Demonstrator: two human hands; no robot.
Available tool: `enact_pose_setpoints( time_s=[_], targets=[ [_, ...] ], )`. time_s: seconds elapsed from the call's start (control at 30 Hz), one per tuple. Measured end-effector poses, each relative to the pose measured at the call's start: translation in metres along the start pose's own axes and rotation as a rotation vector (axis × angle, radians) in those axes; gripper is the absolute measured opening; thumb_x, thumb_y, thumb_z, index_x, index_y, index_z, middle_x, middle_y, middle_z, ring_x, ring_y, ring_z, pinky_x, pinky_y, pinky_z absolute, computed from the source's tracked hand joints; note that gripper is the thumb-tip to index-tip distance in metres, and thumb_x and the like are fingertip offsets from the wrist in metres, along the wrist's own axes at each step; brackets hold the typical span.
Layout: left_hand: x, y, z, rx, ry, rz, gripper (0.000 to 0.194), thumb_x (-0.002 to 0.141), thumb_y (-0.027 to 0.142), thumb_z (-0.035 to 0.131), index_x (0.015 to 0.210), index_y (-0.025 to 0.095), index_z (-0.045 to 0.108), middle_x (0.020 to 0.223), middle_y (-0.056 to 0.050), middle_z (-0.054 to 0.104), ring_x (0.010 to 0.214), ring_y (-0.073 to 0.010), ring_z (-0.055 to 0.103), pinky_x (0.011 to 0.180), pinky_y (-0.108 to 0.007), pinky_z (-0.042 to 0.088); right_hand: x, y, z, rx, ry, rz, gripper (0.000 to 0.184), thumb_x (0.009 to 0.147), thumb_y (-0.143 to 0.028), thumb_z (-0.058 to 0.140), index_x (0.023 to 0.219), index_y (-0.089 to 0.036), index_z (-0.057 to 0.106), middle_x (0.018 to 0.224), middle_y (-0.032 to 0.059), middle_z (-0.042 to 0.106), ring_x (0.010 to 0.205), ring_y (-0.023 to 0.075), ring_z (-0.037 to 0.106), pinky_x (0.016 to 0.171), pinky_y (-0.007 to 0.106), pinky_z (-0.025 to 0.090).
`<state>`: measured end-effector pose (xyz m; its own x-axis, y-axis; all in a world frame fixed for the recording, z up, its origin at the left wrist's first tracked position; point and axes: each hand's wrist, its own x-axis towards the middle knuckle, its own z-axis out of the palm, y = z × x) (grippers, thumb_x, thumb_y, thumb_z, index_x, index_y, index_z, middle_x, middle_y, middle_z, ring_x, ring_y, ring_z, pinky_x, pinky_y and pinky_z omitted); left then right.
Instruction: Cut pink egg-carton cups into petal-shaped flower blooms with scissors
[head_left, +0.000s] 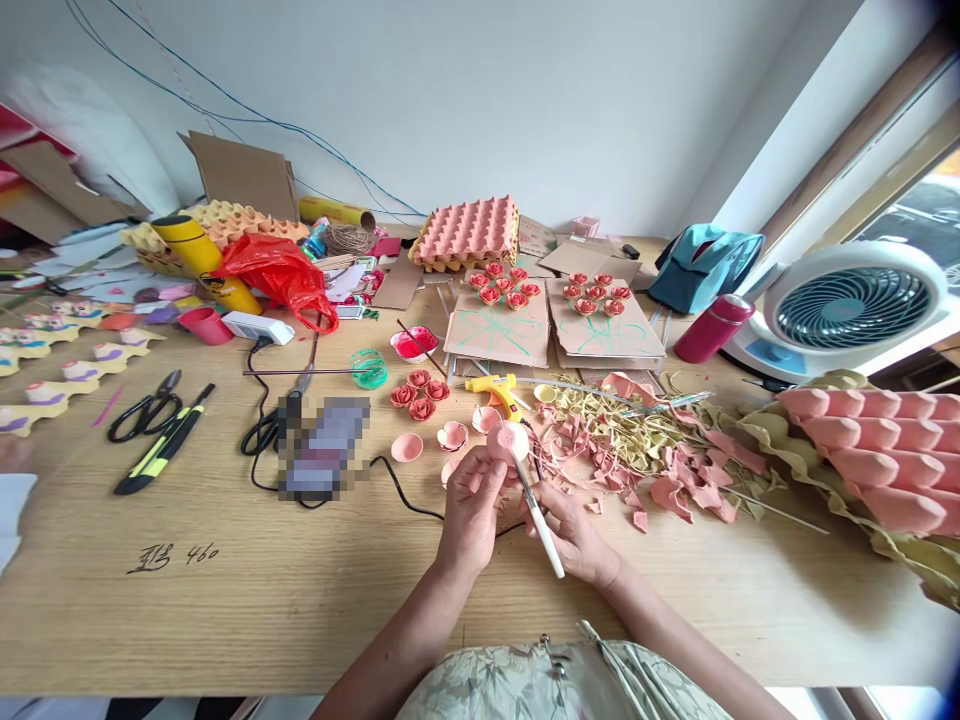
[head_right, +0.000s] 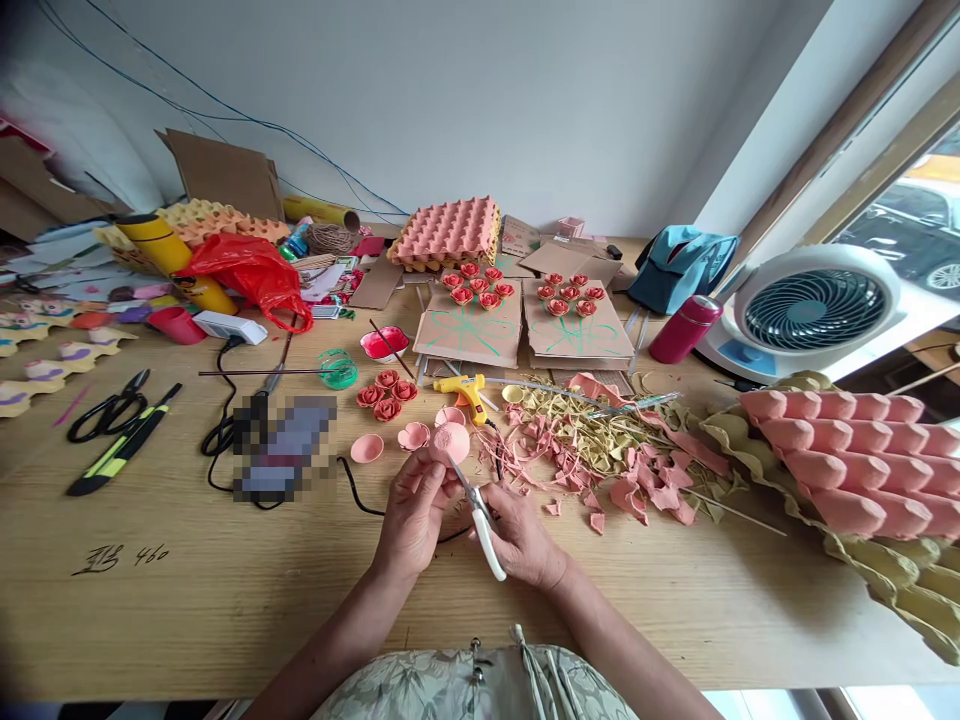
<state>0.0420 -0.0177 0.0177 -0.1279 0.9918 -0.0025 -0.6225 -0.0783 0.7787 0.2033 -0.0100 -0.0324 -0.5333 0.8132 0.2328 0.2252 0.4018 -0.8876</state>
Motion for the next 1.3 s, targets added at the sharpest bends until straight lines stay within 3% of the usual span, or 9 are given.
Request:
enact_pose_setpoints(
  time_s=[0.27, 0.6, 1.07, 1.3],
  targets=[
    [-0.002, 0.000, 0.001, -0.005, -0.008, 0.002, 0.019, 0.079, 0.040, 0.079, 0.078, 0.022, 0.072, 0.074, -0.002, 0.062, 0.068, -0.0147, 0.057, 0.065, -0.026, 0.050, 0.001, -0.005, 0.000, -0.078, 0.018, -0.088, 0.038, 0.099, -0.056, 0.046, 0.082, -0.022, 0.052, 0.076, 0.0022, 0.055, 0.070, 0.0184, 0.048, 0.066, 0.031, 0.041],
    [-0.005, 0.004, 0.005, -0.025, -0.039, -0.010, 0.027, 0.078, 0.041, 0.081, 0.079, 0.018, 0.068, 0.070, 0.002, 0.060, 0.065, -0.0088, 0.055, 0.064, -0.020, 0.048, -0.003, -0.008, 0.001, -0.088, 0.078, -0.151, 0.038, 0.101, -0.049, 0.045, 0.076, -0.021, 0.049, 0.071, 0.0003, 0.051, 0.068, 0.0165, 0.046, 0.064, 0.028, 0.041],
    [-0.003, 0.001, 0.002, -0.068, 0.000, -0.031, 0.024, 0.079, 0.040, 0.080, 0.082, 0.019, 0.068, 0.071, 0.002, 0.060, 0.065, -0.0086, 0.054, 0.066, -0.020, 0.049, -0.006, -0.013, 0.007, -0.067, 0.098, -0.056, 0.030, 0.099, -0.039, 0.050, 0.076, -0.021, 0.049, 0.068, -0.0008, 0.052, 0.062, 0.0138, 0.046, 0.058, 0.025, 0.038],
    [0.000, 0.002, 0.000, -0.079, 0.030, -0.010, 0.022, 0.079, 0.038, 0.079, 0.083, 0.019, 0.068, 0.075, 0.001, 0.061, 0.069, -0.0104, 0.054, 0.068, -0.023, 0.050, -0.005, -0.013, 0.009, -0.051, 0.059, -0.052, 0.024, 0.097, -0.036, 0.054, 0.079, -0.021, 0.051, 0.071, -0.0005, 0.054, 0.065, 0.0146, 0.049, 0.063, 0.025, 0.040]
  ],
)
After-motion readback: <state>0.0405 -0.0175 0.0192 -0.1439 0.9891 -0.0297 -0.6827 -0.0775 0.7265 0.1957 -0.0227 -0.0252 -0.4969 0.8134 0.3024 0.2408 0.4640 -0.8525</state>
